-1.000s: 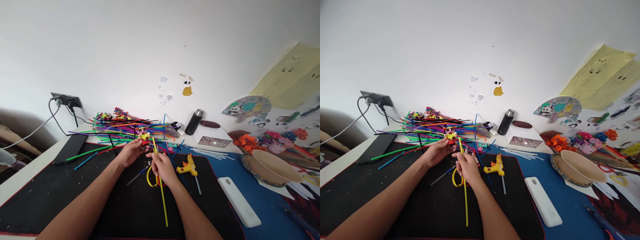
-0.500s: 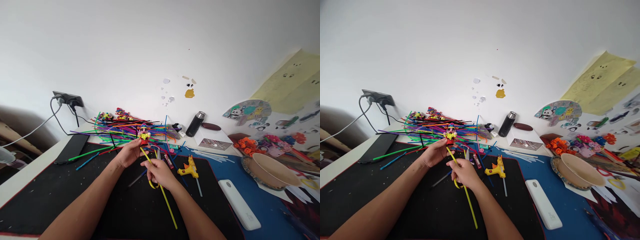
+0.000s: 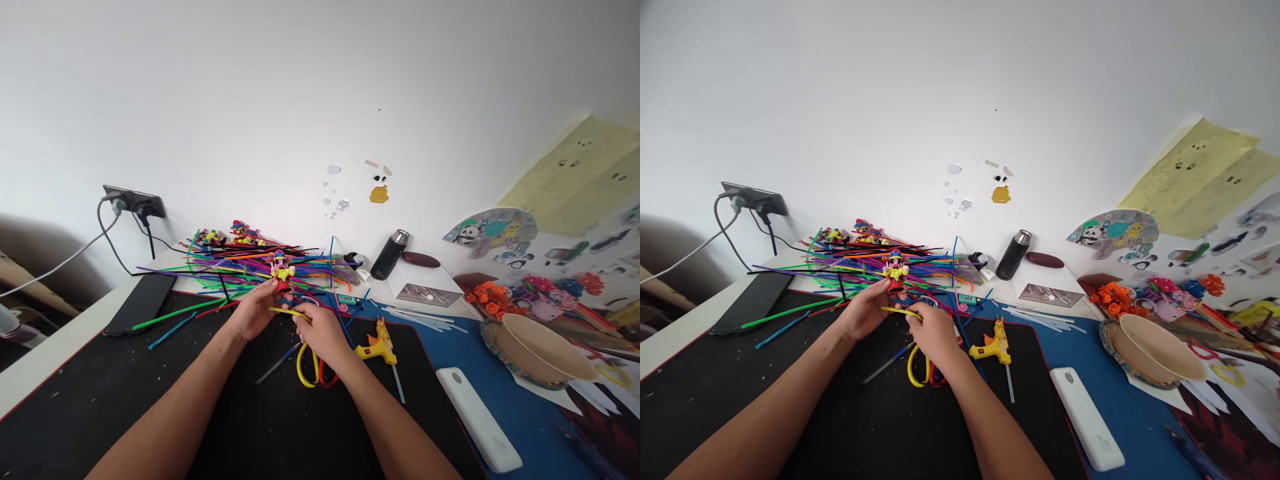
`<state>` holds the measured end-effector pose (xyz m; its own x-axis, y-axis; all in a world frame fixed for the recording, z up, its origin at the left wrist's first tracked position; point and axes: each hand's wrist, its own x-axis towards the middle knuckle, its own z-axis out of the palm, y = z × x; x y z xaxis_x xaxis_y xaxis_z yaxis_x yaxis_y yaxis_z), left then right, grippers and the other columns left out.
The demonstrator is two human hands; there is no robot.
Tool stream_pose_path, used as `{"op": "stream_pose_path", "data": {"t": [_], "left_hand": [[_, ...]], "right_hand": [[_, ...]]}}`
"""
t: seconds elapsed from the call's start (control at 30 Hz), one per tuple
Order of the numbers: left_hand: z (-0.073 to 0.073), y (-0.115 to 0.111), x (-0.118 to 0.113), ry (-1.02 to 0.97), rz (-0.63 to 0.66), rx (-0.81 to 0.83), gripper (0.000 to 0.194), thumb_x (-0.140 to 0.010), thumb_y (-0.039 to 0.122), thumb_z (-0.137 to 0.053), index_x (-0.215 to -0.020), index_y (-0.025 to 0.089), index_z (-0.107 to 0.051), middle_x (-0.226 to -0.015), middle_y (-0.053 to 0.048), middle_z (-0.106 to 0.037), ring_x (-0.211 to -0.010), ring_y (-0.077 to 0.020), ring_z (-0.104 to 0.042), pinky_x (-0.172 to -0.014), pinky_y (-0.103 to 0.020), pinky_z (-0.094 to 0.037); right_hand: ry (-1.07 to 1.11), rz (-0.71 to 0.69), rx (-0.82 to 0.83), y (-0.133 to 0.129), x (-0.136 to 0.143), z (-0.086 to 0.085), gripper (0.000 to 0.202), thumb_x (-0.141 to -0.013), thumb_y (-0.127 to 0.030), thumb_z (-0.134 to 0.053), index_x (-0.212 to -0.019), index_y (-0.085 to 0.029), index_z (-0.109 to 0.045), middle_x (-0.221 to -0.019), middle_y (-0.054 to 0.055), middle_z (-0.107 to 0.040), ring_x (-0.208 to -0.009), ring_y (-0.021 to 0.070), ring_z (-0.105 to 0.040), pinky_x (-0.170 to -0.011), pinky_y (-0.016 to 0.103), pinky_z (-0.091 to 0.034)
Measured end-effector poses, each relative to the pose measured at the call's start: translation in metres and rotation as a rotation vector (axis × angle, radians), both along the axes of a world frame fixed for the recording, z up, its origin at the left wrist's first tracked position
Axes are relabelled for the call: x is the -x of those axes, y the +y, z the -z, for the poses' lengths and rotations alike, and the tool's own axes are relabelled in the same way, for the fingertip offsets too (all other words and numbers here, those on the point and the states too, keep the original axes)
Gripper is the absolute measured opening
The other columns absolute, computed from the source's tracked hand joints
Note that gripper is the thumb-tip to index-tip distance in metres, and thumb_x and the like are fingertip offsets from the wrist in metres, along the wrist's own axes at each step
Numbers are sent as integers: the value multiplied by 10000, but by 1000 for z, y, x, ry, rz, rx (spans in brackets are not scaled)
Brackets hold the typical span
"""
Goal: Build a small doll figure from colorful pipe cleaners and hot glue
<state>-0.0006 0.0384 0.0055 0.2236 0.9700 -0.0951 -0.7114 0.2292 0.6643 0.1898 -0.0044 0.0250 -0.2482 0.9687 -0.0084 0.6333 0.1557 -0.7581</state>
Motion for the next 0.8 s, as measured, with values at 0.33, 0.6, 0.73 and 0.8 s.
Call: {"op": "stream_pose_path", "data": {"t": [0.33, 0.6, 0.73, 0.8], "left_hand": [[9, 3, 4, 12, 37, -44, 228, -855, 278, -897, -945, 135, -744, -893, -88, -783, -791, -225, -766, -642, -304, -604], [11, 1, 1, 77, 83, -85, 283, -874, 311, -889, -1045, 135, -748, -895, -86, -756, -770, -206, -736, -697, -309, -602], [11, -1, -1, 106, 90, -105, 314, -841, 338, -921, -1013, 134, -757, -875, -77, -744, -735, -196, -714, -639, -290, -587], [12, -2, -2, 125, 93, -113, 324, -836, 351, -925, -1015, 130, -769, -887, -78, -744, -742, -199, -710, -627, -294, -589]], "right_hand": [[106, -66, -140, -13, 3, 17, 309, -1052, -394, -657, -1306, -277, -791, -1070, 66, -841, -906, 243, -742, -769, 308, -474], [-6, -172, -247, -17, -10, 6, 447, -1116, -473, -554, -795, -227, -743, -725, 13, -698, -669, 172, -599, -642, 301, -292], [26, -158, -249, -14, -13, 6, 494, -1126, -493, -529, -800, -218, -776, -711, 22, -695, -686, 176, -617, -650, 298, -308], [53, -146, -244, -12, -17, 5, 498, -1128, -506, -523, -832, -221, -805, -710, 27, -703, -691, 182, -631, -654, 296, -328]]}}
